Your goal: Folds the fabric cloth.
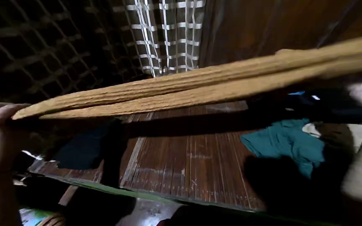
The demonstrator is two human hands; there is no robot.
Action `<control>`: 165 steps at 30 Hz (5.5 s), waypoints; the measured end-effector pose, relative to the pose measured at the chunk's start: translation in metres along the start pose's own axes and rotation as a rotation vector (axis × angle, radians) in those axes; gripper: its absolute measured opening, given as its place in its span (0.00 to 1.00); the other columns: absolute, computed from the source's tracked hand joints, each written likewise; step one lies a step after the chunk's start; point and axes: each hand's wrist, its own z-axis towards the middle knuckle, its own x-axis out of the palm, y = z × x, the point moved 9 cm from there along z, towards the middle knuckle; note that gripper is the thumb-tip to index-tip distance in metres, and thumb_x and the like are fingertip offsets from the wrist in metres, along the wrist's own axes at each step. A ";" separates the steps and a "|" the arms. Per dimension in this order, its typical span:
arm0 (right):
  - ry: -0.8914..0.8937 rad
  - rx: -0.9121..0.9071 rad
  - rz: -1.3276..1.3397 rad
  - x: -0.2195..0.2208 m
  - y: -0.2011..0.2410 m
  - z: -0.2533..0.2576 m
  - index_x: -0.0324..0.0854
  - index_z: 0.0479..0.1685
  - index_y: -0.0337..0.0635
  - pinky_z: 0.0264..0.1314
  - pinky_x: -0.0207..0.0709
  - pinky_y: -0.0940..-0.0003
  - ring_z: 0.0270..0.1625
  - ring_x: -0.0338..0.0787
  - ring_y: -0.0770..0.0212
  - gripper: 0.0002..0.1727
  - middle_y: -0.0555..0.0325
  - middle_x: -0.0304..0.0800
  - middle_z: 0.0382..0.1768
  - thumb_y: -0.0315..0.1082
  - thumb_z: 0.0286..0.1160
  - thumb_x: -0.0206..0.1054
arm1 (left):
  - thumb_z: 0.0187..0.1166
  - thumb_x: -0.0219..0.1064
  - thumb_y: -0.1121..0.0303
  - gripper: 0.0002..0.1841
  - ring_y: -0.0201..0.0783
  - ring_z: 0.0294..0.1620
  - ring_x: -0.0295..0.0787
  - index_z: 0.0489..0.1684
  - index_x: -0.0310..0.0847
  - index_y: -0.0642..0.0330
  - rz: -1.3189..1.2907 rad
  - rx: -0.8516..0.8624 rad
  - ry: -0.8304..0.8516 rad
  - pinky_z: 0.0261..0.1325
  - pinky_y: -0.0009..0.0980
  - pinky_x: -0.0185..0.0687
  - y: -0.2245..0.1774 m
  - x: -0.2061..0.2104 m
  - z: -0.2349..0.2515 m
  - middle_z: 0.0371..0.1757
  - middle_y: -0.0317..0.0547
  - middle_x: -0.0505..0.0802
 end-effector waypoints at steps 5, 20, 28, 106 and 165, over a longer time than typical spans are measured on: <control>0.225 -0.096 -0.313 0.038 -0.047 -0.101 0.84 0.43 0.68 0.37 0.83 0.87 0.37 0.88 0.87 0.04 0.83 0.91 0.36 0.47 0.80 0.64 | 0.76 0.65 0.87 0.11 0.70 0.72 0.75 0.54 0.86 0.80 0.040 -0.165 0.117 0.78 0.63 0.63 -0.007 0.039 -0.017 0.67 0.76 0.82; 0.143 -0.003 -1.423 0.125 -0.148 -0.167 0.75 0.79 0.33 0.81 0.62 0.28 0.81 0.73 0.24 0.27 0.25 0.73 0.78 0.41 0.88 0.60 | 0.91 0.56 0.58 0.26 0.75 0.84 0.64 0.82 0.72 0.65 0.023 -0.347 0.534 0.81 0.72 0.56 0.027 0.185 -0.071 0.83 0.75 0.71; 0.259 0.069 -1.466 0.139 -0.190 -0.186 0.63 0.90 0.41 0.85 0.29 0.17 0.91 0.45 0.20 0.43 0.25 0.53 0.89 0.62 0.82 0.54 | 0.89 0.60 0.56 0.31 0.72 0.90 0.54 0.88 0.64 0.64 0.103 -0.445 0.562 0.82 0.79 0.40 0.028 0.200 -0.065 0.87 0.69 0.69; 0.129 0.135 -1.405 0.084 -0.213 -0.190 0.69 0.88 0.47 0.90 0.28 0.26 0.95 0.50 0.39 0.40 0.44 0.56 0.92 0.64 0.83 0.55 | 0.77 0.34 0.22 0.46 0.64 0.95 0.46 0.92 0.61 0.35 -0.211 0.595 0.914 0.86 0.75 0.28 -0.336 0.328 -0.173 0.94 0.52 0.59; 0.774 0.438 -1.234 0.346 -0.270 -0.187 0.46 0.97 0.49 0.86 0.58 0.40 0.88 0.62 0.38 0.54 0.42 0.61 0.89 0.57 0.74 0.74 | 0.75 0.69 0.44 0.28 0.66 0.84 0.71 0.72 0.86 0.46 -0.393 0.391 0.725 0.81 0.77 0.51 -0.217 0.241 -0.173 0.80 0.50 0.83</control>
